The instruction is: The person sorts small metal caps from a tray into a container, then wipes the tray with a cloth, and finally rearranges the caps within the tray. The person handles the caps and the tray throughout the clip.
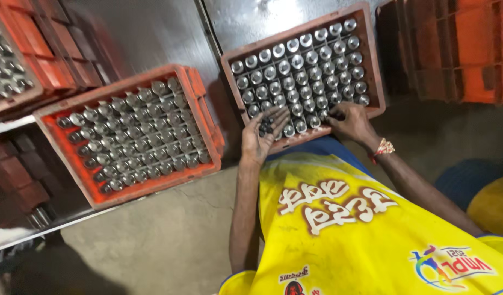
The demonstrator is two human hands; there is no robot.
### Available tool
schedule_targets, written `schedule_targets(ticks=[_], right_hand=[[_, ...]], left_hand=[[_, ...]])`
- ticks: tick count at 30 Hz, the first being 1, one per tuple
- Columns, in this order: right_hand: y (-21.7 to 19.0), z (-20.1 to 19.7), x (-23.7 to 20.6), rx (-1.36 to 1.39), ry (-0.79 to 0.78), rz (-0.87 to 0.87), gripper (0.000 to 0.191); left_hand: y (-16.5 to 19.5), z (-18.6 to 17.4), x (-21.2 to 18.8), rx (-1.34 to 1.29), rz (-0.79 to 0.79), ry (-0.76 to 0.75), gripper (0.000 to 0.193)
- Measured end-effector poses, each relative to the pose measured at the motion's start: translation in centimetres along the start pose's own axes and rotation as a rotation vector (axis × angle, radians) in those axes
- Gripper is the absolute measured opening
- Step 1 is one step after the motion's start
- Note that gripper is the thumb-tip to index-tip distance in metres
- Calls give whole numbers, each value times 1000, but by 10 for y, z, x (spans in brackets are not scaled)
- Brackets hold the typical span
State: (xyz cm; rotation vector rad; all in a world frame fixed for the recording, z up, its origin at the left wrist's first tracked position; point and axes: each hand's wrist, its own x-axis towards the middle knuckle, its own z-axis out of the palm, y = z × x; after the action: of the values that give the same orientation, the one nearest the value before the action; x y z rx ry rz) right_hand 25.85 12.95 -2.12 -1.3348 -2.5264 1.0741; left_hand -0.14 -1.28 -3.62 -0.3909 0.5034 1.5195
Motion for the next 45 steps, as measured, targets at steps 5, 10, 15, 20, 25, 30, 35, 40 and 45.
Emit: schedule_targets(ticks=[5,10,15,20,25,30,35,40,45], right_hand=[[-16,-2,6,-95,-20,33,21],[-25,8,23,-173,77,-71,21],[-41,-4,51,-173,-72,30,29],[-89,-19,53,-247,-4,-75,27],[-156,1,43,161,-63,-268,27],[-167,8,47,105,-90,-289,22],[-138,3,35,130,-17,-337,22],[-59,-29,13,-45,89,-105,13],[3,-28,-10,-90,45,125,16]], left_hand=[[1,-8,1,14,20,-3,44],[2,-13,4,-14,18,-12,43],[3,-5,2,-17,7,-34,43],[0,-3,2,-25,-49,-101,45],[-6,-20,5,130,12,-27,42],[-8,-28,8,94,-22,29,43],[-6,-16,6,102,-41,-69,49],[-1,-3,-1,23,-8,-72,51],[-3,-3,-1,49,-3,-47,51]])
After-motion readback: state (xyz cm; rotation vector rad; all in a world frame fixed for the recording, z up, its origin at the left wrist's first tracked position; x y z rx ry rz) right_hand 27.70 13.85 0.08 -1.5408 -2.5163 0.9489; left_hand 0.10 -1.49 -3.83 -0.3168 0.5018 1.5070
